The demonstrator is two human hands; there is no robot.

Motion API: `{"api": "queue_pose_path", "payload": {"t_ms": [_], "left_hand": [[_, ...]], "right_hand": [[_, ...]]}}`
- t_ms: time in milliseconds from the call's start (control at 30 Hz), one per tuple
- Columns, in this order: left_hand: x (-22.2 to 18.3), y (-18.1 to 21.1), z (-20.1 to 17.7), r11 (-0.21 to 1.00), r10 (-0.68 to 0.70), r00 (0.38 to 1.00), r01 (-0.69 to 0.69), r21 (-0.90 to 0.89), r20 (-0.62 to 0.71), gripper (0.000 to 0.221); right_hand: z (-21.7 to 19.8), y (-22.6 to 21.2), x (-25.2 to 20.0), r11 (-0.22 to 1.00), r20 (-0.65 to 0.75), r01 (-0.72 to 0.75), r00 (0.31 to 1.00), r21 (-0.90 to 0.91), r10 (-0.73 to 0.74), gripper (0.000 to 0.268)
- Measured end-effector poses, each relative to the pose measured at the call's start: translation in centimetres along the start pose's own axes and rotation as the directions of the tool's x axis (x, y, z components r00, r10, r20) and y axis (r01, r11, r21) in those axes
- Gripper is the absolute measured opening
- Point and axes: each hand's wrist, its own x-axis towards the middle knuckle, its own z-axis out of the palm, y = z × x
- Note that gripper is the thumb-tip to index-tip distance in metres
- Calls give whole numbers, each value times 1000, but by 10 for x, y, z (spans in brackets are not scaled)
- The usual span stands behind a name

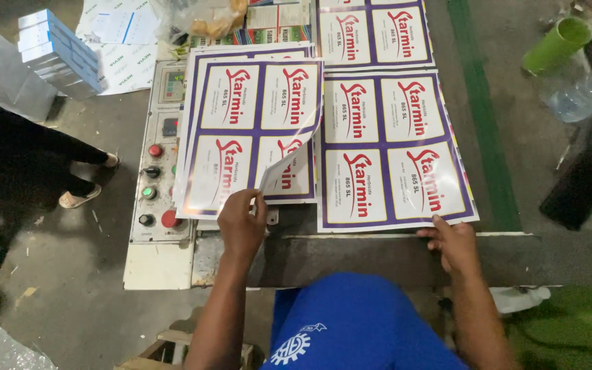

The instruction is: Inspecting and sorting printed product labels on a production table.

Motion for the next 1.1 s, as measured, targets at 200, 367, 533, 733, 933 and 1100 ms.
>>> {"api": "queue_pose_path", "payload": {"t_ms": [200,367,533,733,933,1100], "left_hand": [[0,-10,-3,998,-31,998,27,-57,-62,11],[1,1,4,997,-29,999,31,-73,17,11],[0,17,11,984,26,1000,-24,-176,8,15],[-8,37,18,983,104,987,-82,-164,124,15],[-28,77,55,914,290,916,-179,-365,277,16],[-52,94,95,850,495,762,-325,-415,418,21]], "right_hand": [[-1,4,26,998,38,-57,998,29,56,23],[30,-15,60,1000,63,3,998,18,-4,24],[48,-33,91,997,102,64,992,35,-67,25],[49,-23,70,998,109,-38,994,53,32,32],[80,0,-17,986,325,-106,935,-130,143,43],[74,49,-21,983,569,-185,808,0,152,41]]}}
